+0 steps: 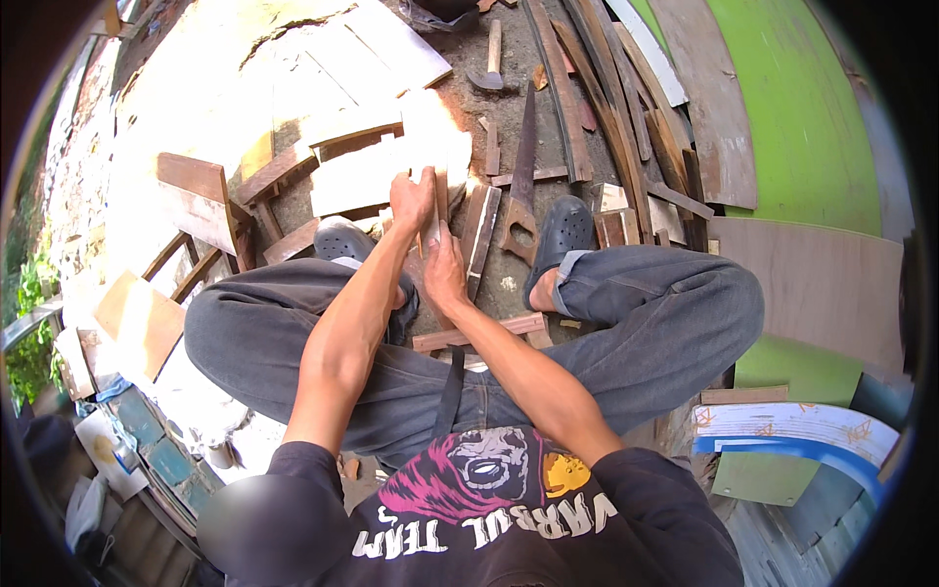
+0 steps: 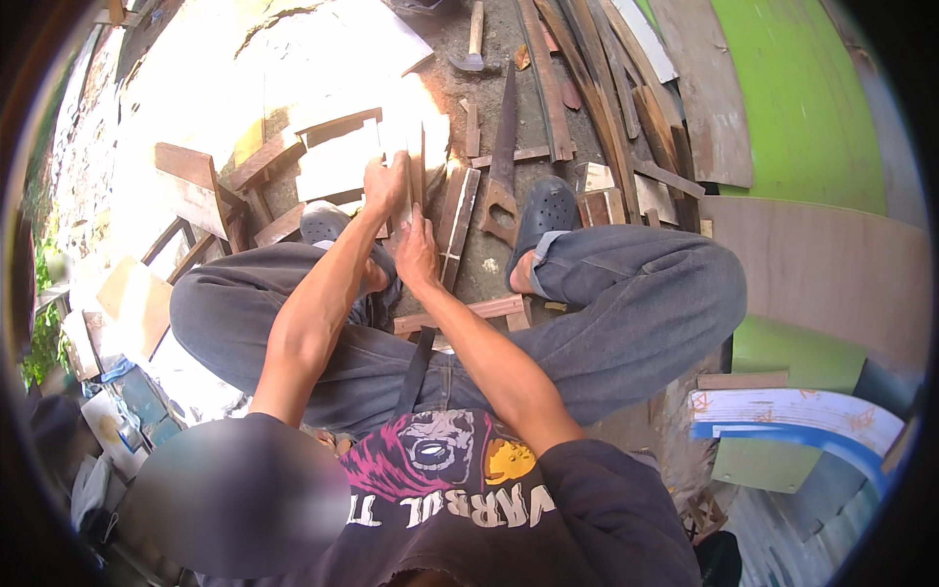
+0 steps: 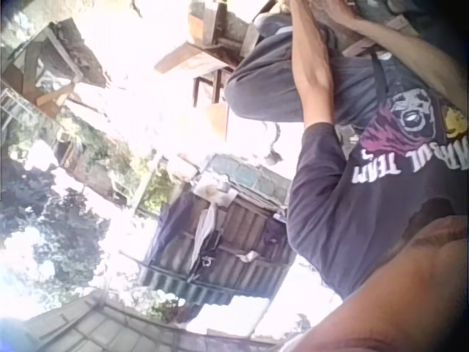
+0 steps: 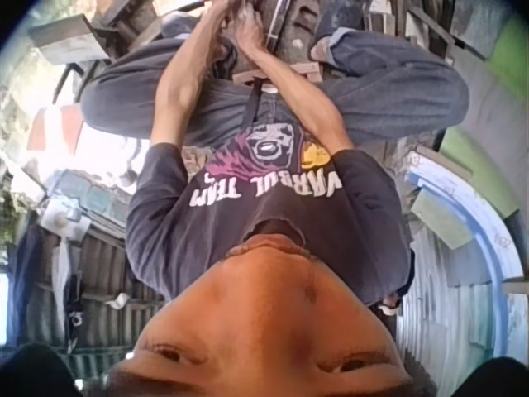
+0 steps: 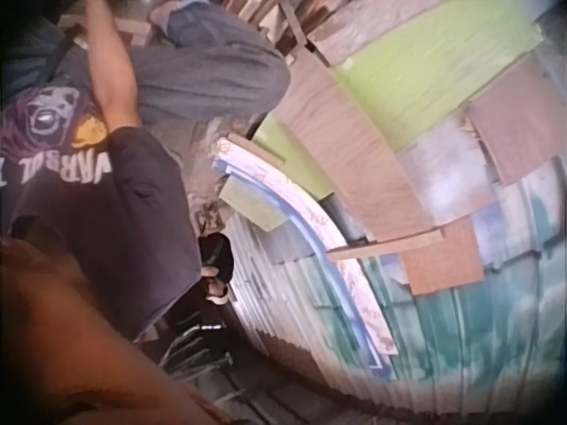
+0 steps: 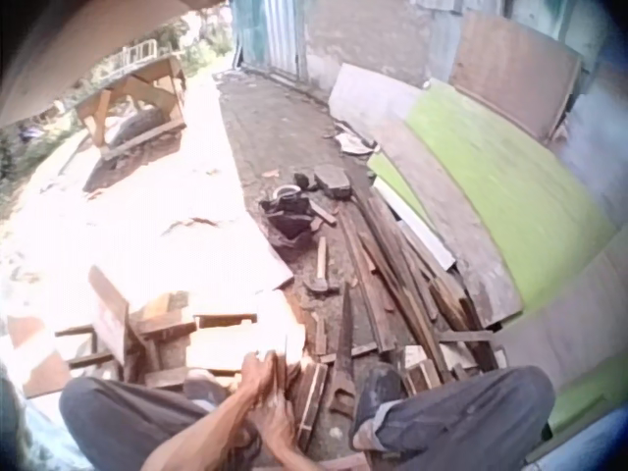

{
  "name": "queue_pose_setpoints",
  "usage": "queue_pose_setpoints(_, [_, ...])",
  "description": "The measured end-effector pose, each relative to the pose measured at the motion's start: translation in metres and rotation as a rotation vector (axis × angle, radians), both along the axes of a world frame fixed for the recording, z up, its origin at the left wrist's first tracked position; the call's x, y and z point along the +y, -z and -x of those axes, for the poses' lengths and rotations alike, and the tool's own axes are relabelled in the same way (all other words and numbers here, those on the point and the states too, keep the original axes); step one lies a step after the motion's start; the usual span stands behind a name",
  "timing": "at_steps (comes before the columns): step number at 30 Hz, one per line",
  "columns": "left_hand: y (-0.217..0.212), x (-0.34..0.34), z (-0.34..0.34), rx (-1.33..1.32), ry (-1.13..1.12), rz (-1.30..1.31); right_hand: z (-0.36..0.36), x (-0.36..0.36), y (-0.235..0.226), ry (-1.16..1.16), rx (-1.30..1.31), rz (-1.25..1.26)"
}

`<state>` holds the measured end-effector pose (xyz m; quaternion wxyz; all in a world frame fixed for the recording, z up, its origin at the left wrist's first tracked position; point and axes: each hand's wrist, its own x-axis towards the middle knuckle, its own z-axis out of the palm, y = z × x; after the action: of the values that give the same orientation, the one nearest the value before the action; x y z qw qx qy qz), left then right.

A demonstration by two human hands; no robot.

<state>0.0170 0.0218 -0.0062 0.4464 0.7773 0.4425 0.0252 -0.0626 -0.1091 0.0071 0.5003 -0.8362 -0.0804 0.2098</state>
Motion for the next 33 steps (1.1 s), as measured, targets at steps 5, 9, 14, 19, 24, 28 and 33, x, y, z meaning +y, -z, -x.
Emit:
queue_pose_setpoints(5, [0.021,0.003,0.009,-0.114,-0.06,-0.047,0.005,0.002,-0.007,-0.094,-0.009,0.063])
queue_pose_setpoints(9, [0.021,-0.007,0.005,-0.145,-0.093,-0.028,0.0,-0.007,-0.004,-0.098,0.008,0.096])
queue_pose_setpoints(14, [0.027,-0.009,0.003,-0.168,-0.104,-0.039,-0.004,-0.01,-0.008,-0.087,0.036,0.117])
queue_pose_setpoints(19, [0.04,-0.004,0.006,-0.174,-0.116,-0.082,-0.004,-0.008,-0.009,-0.104,0.013,0.135])
queue_pose_setpoints(24, [0.036,-0.004,0.002,-0.105,-0.089,-0.035,-0.004,-0.011,0.001,-0.1,-0.031,0.116])
queue_pose_setpoints(28, [0.033,0.001,0.004,-0.062,-0.093,0.011,-0.004,-0.008,-0.006,-0.151,-0.025,0.176])
queue_pose_setpoints(33, [0.039,0.005,0.008,-0.094,-0.113,0.005,-0.006,-0.004,-0.025,-0.227,0.054,0.279])
